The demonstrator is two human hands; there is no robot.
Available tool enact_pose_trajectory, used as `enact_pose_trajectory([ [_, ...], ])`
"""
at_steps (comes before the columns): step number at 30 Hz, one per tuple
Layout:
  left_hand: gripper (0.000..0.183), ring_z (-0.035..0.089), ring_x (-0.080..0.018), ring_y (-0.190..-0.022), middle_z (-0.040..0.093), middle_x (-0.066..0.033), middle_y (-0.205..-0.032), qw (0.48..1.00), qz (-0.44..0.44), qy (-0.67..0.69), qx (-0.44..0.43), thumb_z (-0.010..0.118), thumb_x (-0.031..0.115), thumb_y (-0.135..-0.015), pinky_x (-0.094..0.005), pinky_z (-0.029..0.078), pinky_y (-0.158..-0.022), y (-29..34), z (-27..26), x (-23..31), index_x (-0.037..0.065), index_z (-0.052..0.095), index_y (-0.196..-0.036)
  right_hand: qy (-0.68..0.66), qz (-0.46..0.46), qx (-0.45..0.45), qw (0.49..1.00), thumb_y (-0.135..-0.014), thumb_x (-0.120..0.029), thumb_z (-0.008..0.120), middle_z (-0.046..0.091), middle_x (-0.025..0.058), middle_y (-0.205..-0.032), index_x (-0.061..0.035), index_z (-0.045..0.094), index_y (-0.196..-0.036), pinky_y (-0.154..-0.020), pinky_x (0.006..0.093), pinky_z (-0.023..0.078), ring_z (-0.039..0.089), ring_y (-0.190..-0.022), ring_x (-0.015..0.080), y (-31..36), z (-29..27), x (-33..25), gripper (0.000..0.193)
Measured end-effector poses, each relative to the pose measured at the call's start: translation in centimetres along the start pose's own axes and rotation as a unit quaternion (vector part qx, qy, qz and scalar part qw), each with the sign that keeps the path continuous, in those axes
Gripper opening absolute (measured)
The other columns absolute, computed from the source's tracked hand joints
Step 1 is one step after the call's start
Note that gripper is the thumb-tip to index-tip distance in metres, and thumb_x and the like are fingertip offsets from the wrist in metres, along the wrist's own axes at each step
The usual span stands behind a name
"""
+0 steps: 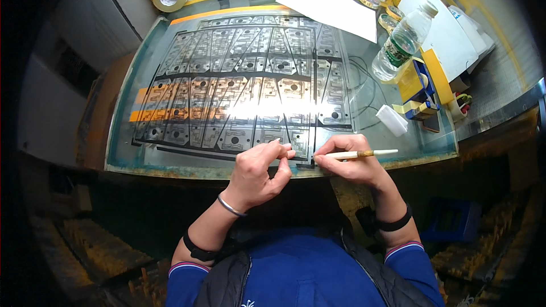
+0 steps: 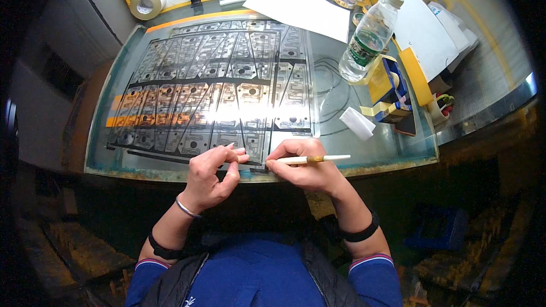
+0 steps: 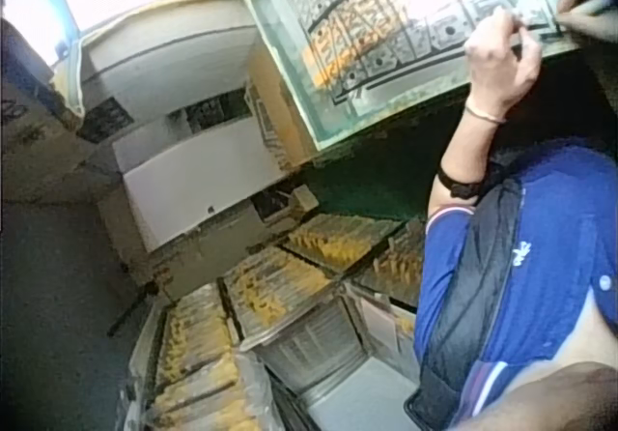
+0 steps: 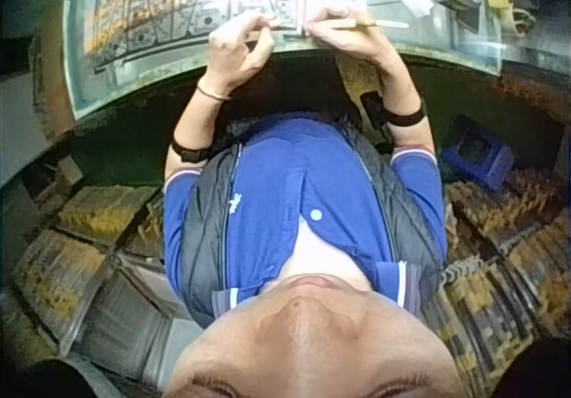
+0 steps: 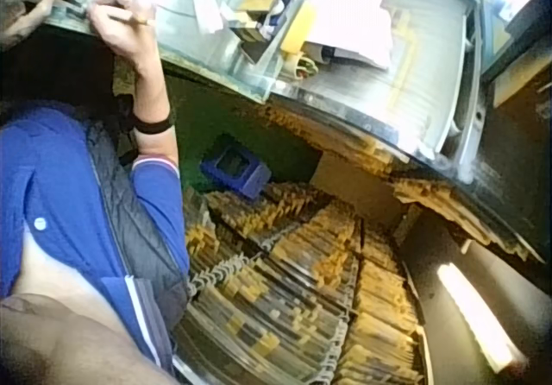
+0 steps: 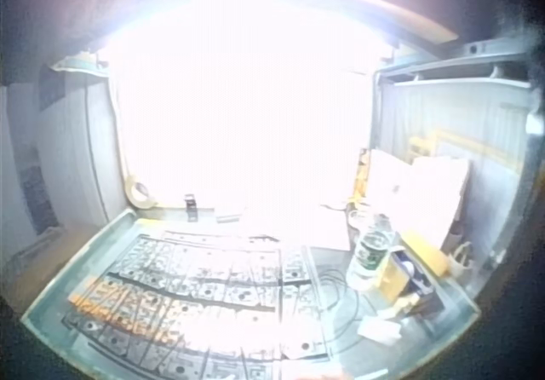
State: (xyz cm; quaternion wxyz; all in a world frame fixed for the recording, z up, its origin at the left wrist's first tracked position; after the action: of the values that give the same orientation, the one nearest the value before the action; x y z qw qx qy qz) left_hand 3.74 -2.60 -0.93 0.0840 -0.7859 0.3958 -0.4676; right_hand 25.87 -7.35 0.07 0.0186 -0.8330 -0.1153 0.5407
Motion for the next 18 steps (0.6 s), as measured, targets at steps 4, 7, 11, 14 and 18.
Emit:
enact_pose_trajectory([
  [4,0.003,0.072,-0.028,-0.088,0.072,-0.0139,-0.085,1.0,-0.004,-0.002,-0.003,0.058,-0.001,-0.08,-0.0396,0.055,-0.088,-0.09,-0.09,0.16,0.001,0.057,-0.082,-0.014,0.002,-0.001,1.0,-0.079,-0.01,0.073,0.068,0.0073,-0.07,-0.001,0.07,-0.08,-0.055,0.0253,0.048,0.063,-0.062,0.0112,0.1,0.12,0.07,0.01],
  [7,0.003,0.072,-0.0281,-0.087,0.072,-0.0139,-0.085,1.0,-0.003,-0.005,-0.001,0.058,-0.001,-0.08,-0.0394,0.055,-0.088,-0.07,-0.2,0.23,0.001,0.057,-0.082,-0.021,0.017,0.012,1.0,-0.079,-0.01,0.073,0.067,0.0071,-0.069,-0.0012,0.071,-0.081,-0.055,0.0256,0.048,0.063,-0.062,0.0113,0.07,0.27,0.06,0.009],
  [11,0.003,0.072,-0.0285,-0.087,0.072,-0.0143,-0.084,1.0,0.0,-0.005,0.001,0.058,-0.001,-0.08,-0.0392,0.055,-0.088,-0.16,-0.06,0.28,0.001,0.057,-0.083,-0.029,0.017,0.008,0.999,-0.081,-0.007,0.073,0.068,0.0041,-0.073,0.0013,0.07,-0.085,-0.06,0.0226,0.048,0.062,-0.068,0.0071,0.39,0.38,0.31,0.01],
  [14,0.003,0.072,-0.0285,-0.086,0.072,-0.0144,-0.084,1.0,-0.001,-0.004,0.003,0.058,0.0,-0.08,-0.0392,0.055,-0.088,-0.09,-0.05,0.19,0.001,0.057,-0.083,-0.018,0.02,-0.018,0.999,-0.081,-0.007,0.073,0.068,0.0046,-0.074,0.0014,0.07,-0.085,-0.06,0.0227,0.048,0.062,-0.069,0.0075,0.14,0.18,0.18,0.009],
  [18,0.003,0.072,-0.0282,-0.086,0.072,-0.0145,-0.085,1.0,0.002,0.0,0.003,0.058,0.0,-0.08,-0.0393,0.055,-0.088,-0.19,-0.02,0.24,0.001,0.057,-0.082,0.012,-0.002,0.02,1.0,-0.081,-0.007,0.073,0.068,0.0046,-0.074,0.0015,0.07,-0.084,-0.059,0.023,0.048,0.062,-0.068,0.0076,0.21,0.43,-0.03,0.009],
])
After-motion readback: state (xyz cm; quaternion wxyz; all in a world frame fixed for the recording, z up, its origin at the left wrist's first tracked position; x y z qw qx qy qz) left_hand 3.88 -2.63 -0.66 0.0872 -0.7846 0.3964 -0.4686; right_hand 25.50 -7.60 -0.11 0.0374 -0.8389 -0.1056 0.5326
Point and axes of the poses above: each hand's wrist, its own y-axis away from the middle knuckle, its own z-axis out of the palm, x = y × z, the point moved 1 cm from there along -y, towards the middle knuckle
